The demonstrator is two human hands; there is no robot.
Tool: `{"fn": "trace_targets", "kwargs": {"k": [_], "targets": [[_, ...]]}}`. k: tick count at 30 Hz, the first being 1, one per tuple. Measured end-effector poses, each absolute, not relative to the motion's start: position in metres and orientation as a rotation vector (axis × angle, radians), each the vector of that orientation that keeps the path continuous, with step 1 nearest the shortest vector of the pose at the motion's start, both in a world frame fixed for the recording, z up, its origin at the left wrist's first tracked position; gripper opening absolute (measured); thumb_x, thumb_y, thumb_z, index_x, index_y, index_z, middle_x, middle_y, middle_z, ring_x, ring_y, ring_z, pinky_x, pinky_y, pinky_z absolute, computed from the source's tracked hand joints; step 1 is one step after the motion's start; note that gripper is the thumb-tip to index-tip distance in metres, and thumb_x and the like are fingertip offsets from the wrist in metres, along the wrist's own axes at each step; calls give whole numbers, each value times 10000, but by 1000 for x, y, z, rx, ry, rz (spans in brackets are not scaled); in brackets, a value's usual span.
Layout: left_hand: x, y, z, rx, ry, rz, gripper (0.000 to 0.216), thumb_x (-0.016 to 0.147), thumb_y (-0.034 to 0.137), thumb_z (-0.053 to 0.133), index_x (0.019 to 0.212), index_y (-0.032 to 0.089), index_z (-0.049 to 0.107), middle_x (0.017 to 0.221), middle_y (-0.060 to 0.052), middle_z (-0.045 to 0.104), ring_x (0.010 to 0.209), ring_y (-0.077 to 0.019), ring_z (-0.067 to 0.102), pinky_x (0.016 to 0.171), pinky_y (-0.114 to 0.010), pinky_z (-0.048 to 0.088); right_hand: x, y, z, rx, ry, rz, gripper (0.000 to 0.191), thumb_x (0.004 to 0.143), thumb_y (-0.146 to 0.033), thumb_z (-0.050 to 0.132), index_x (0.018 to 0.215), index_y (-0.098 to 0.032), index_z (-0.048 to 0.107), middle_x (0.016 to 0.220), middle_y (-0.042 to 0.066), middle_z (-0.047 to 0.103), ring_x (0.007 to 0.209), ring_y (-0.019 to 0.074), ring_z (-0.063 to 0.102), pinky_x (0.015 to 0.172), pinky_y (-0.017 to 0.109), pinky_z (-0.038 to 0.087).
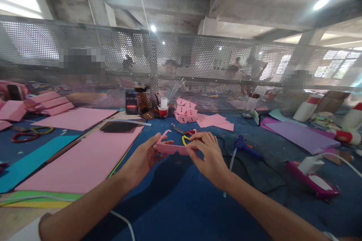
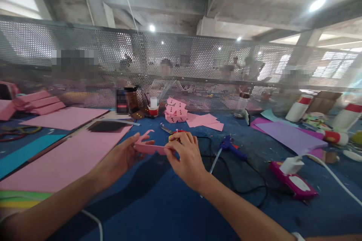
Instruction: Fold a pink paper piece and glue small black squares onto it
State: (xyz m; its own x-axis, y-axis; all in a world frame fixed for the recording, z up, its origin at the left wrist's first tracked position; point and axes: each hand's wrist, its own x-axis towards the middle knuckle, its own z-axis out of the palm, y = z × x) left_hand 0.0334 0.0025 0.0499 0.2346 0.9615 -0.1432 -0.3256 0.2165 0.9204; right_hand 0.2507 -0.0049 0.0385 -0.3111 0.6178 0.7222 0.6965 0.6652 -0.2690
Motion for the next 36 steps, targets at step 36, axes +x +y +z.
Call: {"fn": "trace_targets", "kwargs": {"k": [36], "targets": [[-6, 51, 4, 1640, 1118, 930, 127, 784, 335, 650, 838, 221, 644, 799, -2, 594, 744, -163, 513, 648, -211, 369, 283, 47, 35, -1347, -2155, -266, 218, 929, -283, 484, 1126, -222, 553, 1075, 71, 610, 1031, 223, 532, 930, 402, 376]]}}
